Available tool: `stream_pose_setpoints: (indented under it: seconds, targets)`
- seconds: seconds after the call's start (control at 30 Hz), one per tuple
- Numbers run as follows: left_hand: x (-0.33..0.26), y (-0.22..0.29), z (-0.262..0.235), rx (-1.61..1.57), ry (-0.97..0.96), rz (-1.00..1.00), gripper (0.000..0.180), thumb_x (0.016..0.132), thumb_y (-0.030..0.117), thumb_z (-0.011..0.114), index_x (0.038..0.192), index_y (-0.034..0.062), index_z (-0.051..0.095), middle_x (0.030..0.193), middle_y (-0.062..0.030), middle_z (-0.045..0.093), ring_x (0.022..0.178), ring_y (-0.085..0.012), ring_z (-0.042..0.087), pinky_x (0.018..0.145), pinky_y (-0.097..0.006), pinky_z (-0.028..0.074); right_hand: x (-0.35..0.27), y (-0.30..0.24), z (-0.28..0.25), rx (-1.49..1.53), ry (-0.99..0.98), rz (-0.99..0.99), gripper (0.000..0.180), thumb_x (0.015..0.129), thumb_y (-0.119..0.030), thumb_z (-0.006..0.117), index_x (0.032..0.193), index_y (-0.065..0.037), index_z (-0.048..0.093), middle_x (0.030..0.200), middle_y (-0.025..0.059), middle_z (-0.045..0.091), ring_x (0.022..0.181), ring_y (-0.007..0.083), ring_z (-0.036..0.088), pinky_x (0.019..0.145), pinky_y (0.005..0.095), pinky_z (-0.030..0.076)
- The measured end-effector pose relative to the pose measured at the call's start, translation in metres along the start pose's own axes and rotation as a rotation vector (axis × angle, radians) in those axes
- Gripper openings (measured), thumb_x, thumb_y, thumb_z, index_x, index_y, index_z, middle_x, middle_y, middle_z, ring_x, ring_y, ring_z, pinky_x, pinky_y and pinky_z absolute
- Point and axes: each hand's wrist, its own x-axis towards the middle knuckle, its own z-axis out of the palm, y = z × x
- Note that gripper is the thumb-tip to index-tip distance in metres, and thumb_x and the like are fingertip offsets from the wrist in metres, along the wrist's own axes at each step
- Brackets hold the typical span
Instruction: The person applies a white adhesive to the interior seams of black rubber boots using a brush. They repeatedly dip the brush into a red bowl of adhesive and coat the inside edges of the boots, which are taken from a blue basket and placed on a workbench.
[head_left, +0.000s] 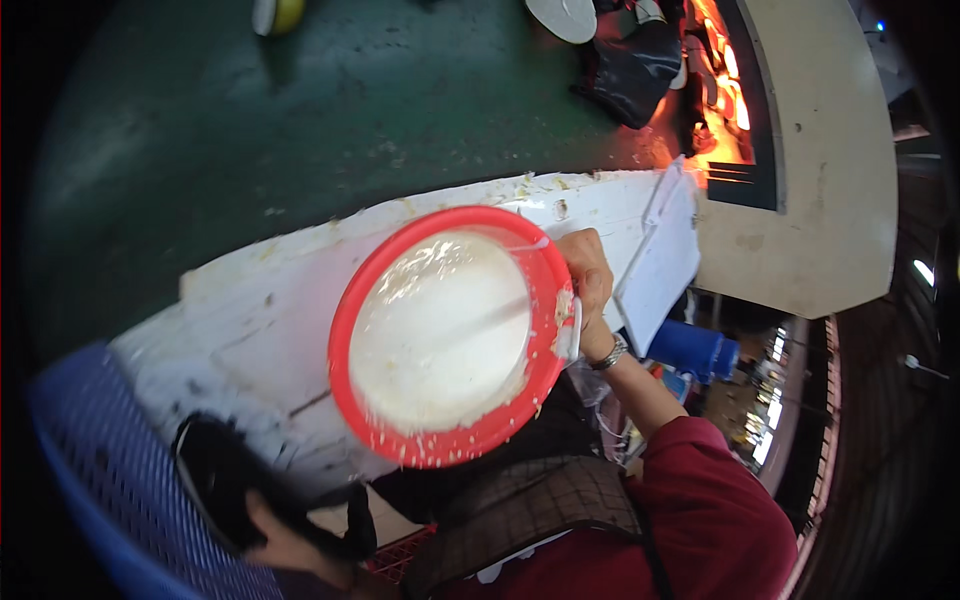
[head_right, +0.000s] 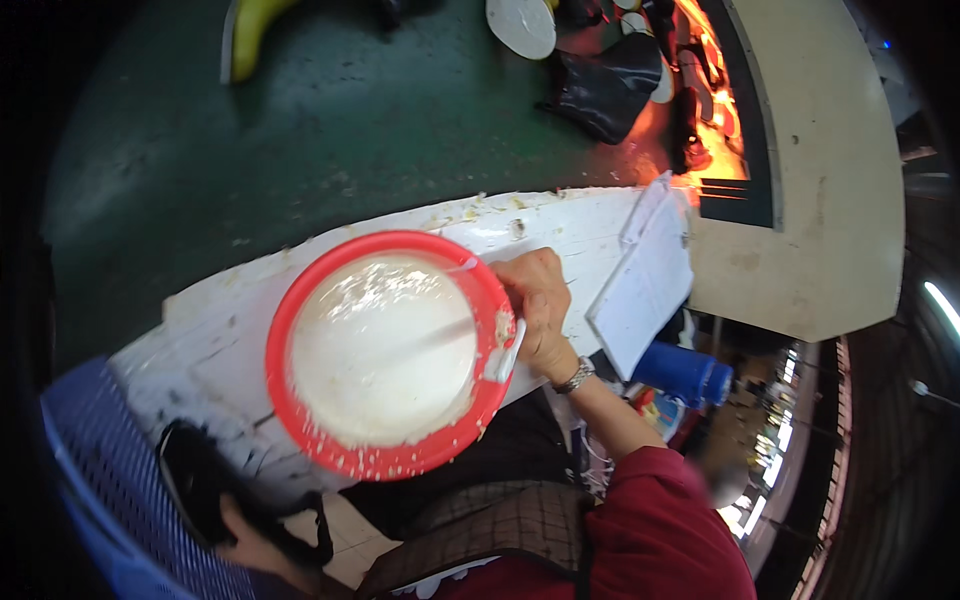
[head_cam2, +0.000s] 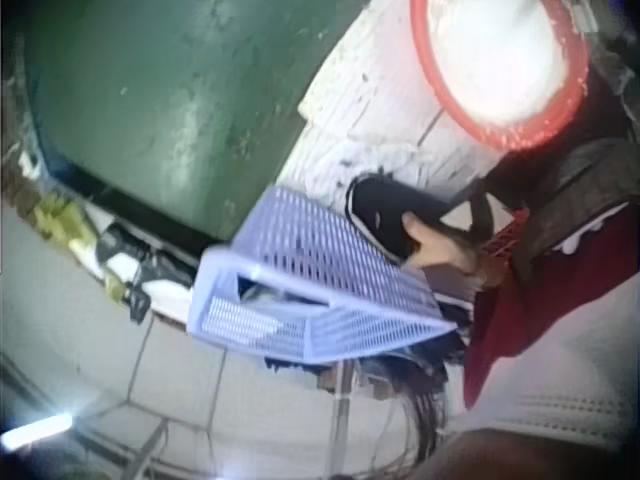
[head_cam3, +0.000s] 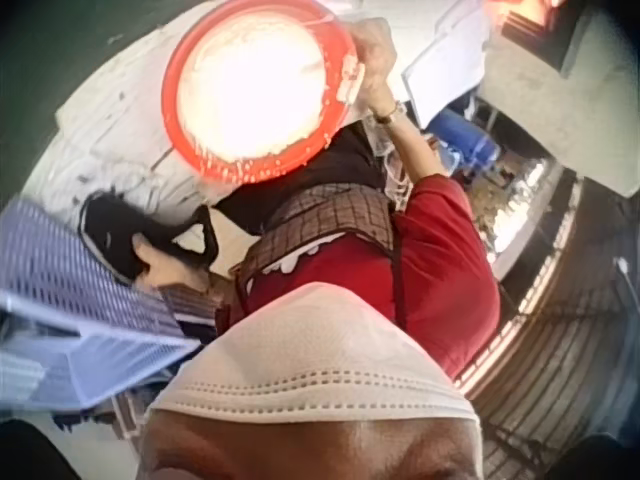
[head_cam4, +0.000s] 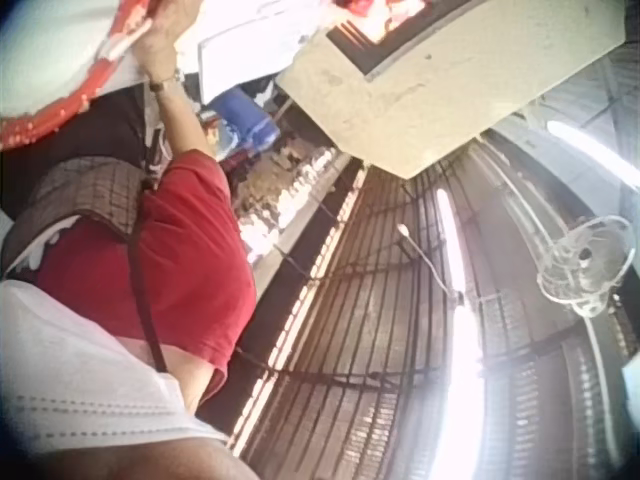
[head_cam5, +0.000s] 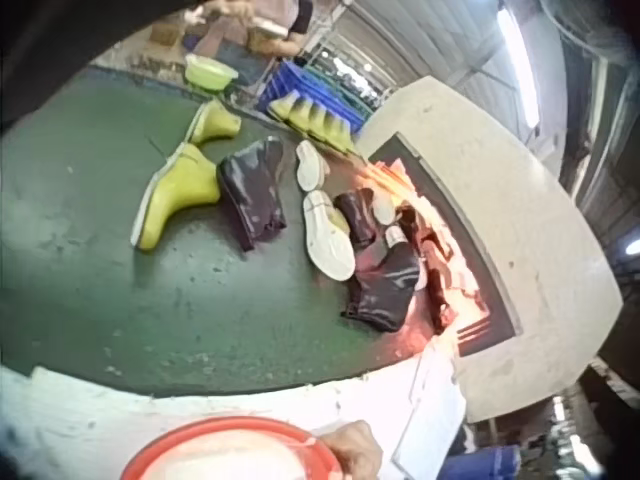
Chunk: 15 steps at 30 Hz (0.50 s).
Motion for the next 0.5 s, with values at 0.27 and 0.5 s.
stream_pose_setpoints:
  seconds: [0.27,0.5]
  targets:
    - [-0.004,0.032,-0.030,-0.155,-0.330,-0.011,0.062,0.082,0.020,0.083,0.130,-0.0114,0.056,0.124,-0.0184,0.065,0.110,-0.0263,0.062,0.101,-0.037,0.048,-0.013,0.011,-0.012,0.183,-0.081,0.196,0.033,0.106,-0.026,0.049,0.105,-0.003,0.073,0.084,0.0123,0.069,0.072,0.0266,0.063,0.068,0.0382,0.048]
    - [-0.046,0.089,-0.078,-0.281,-0.508,0.151,0.038,0.083,0.004,0.077,0.117,-0.0065,0.067,0.104,-0.0081,0.072,0.090,-0.0157,0.067,0.082,-0.030,0.054,0.013,-0.061,-0.070,0.003,-0.065,0.003,0.017,0.097,-0.025,0.069,0.103,-0.011,0.077,0.088,0.0052,0.065,0.073,0.0237,0.066,0.066,0.0381,0.051]
